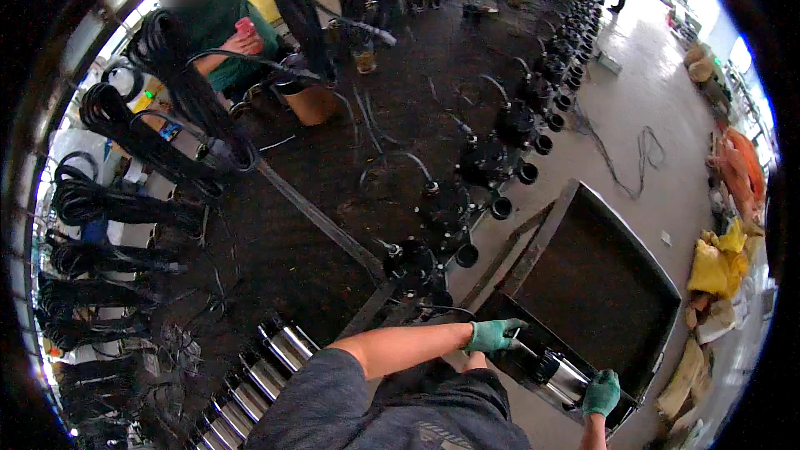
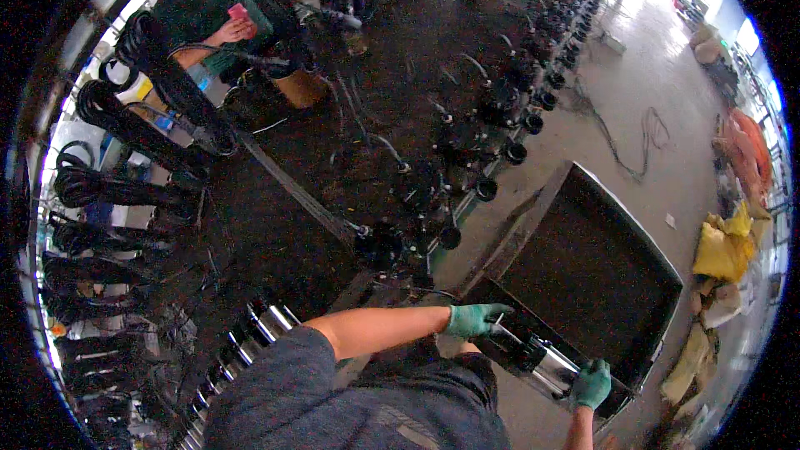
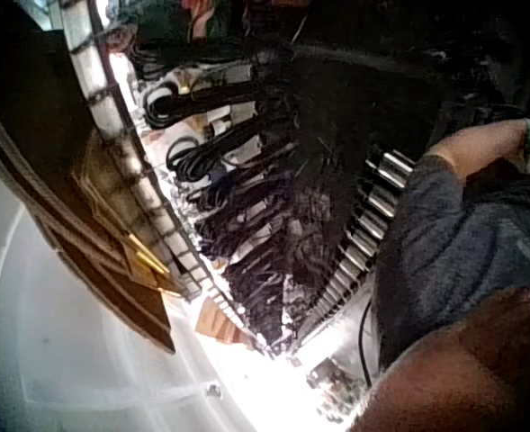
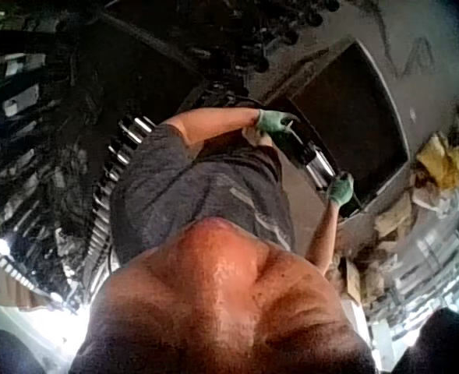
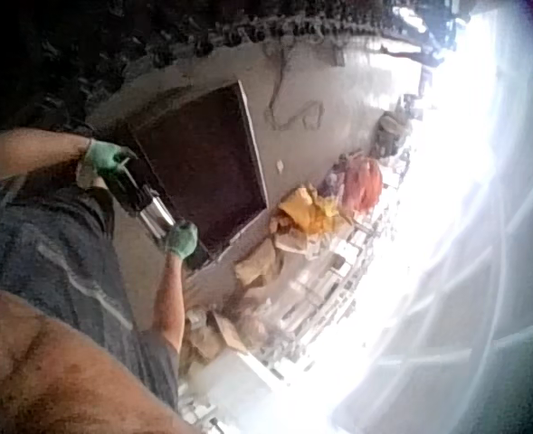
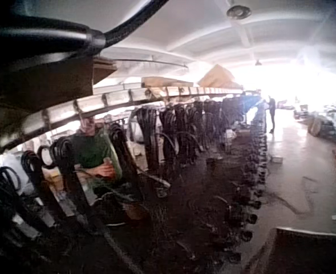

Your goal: The person repeatedly picks up cylindrical metal devices from a rack, places them into a large metal tray, and then removes them to return them to the rack. The person wears green gloves and handles the devices by hand, occasionally adjusting their position within the tray.

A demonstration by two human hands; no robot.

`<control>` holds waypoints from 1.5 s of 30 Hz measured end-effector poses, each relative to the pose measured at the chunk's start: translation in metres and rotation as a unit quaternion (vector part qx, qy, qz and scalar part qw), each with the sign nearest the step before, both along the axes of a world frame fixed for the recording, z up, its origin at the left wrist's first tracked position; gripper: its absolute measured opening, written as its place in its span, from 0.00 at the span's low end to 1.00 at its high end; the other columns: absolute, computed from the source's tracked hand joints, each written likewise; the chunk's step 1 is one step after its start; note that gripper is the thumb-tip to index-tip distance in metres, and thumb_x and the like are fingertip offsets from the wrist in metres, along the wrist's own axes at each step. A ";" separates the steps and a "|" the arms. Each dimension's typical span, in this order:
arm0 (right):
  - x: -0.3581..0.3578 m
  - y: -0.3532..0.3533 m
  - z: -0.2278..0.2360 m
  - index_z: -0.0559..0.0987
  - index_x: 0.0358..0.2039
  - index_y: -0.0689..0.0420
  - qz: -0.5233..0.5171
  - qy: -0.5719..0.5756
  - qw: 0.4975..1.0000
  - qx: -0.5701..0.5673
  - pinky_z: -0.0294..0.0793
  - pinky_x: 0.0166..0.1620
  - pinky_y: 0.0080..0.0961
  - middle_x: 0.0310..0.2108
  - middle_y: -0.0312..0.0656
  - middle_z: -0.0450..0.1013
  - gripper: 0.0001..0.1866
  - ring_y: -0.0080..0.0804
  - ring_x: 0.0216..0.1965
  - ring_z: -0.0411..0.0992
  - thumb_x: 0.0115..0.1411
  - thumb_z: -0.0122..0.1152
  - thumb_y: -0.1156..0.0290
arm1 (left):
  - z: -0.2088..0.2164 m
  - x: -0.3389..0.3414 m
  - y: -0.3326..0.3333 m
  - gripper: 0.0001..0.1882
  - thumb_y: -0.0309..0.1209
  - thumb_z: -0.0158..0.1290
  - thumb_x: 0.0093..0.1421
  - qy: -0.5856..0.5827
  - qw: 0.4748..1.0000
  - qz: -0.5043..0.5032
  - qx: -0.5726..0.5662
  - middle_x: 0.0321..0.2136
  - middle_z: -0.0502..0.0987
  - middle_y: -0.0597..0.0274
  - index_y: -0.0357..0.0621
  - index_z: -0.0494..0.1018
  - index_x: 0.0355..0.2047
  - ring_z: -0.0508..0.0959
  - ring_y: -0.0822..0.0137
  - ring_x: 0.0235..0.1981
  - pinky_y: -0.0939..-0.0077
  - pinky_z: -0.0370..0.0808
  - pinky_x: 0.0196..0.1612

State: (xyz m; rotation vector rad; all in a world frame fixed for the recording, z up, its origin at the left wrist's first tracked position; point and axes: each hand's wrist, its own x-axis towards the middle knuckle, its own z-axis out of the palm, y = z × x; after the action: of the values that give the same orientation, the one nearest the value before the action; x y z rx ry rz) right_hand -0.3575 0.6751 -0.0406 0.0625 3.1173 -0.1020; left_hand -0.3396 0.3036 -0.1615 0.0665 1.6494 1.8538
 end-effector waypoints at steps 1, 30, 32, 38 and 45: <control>0.001 0.004 -0.004 0.76 0.30 0.57 0.005 0.002 1.000 0.011 0.74 0.38 0.45 0.35 0.49 0.75 0.09 0.54 0.36 0.75 0.62 0.57 0.65 | 0.007 -0.002 -0.002 0.22 0.37 0.60 0.64 0.015 0.999 -0.006 -0.034 0.42 0.81 0.61 0.44 0.73 0.57 0.78 0.71 0.38 0.72 0.77 0.44; -0.002 -0.007 0.014 0.79 0.30 0.56 -0.034 0.012 0.999 -0.008 0.77 0.39 0.47 0.34 0.50 0.77 0.12 0.53 0.37 0.77 0.62 0.57 0.61 | 0.093 -0.014 -0.013 0.20 0.49 0.56 0.63 0.269 0.876 -0.076 -0.394 0.38 0.82 0.46 0.46 0.76 0.44 0.81 0.43 0.40 0.53 0.78 0.42; -0.003 -0.007 0.010 0.78 0.29 0.57 -0.026 0.005 1.000 -0.003 0.76 0.39 0.47 0.35 0.50 0.77 0.12 0.54 0.36 0.76 0.62 0.57 0.61 | 0.037 -0.018 -0.012 0.32 0.61 0.51 0.61 0.198 0.902 -0.109 -0.368 0.34 0.82 0.43 0.40 0.76 0.38 0.83 0.45 0.37 0.53 0.79 0.38; -0.002 -0.013 0.015 0.79 0.28 0.56 -0.037 0.008 0.999 -0.010 0.75 0.40 0.48 0.34 0.50 0.76 0.12 0.54 0.37 0.76 0.62 0.57 0.61 | 0.041 -0.016 -0.002 0.30 0.61 0.54 0.62 -0.299 0.951 0.024 -0.076 0.22 0.76 0.62 0.43 0.78 0.34 0.74 0.67 0.20 0.62 0.75 0.29; 0.002 -0.010 0.016 0.79 0.29 0.55 -0.050 0.002 0.999 -0.020 0.75 0.41 0.47 0.34 0.49 0.77 0.11 0.53 0.38 0.76 0.61 0.59 0.60 | 0.025 -0.004 -0.008 0.21 0.45 0.63 0.60 0.190 0.971 0.005 -0.149 0.32 0.76 0.58 0.43 0.72 0.43 0.75 0.64 0.35 0.67 0.74 0.43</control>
State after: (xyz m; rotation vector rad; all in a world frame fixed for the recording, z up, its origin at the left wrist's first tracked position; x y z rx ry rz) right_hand -0.3559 0.6655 -0.0247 0.2168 3.1145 -0.1674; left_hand -0.3432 0.2957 -0.1367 0.3003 2.1770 1.6511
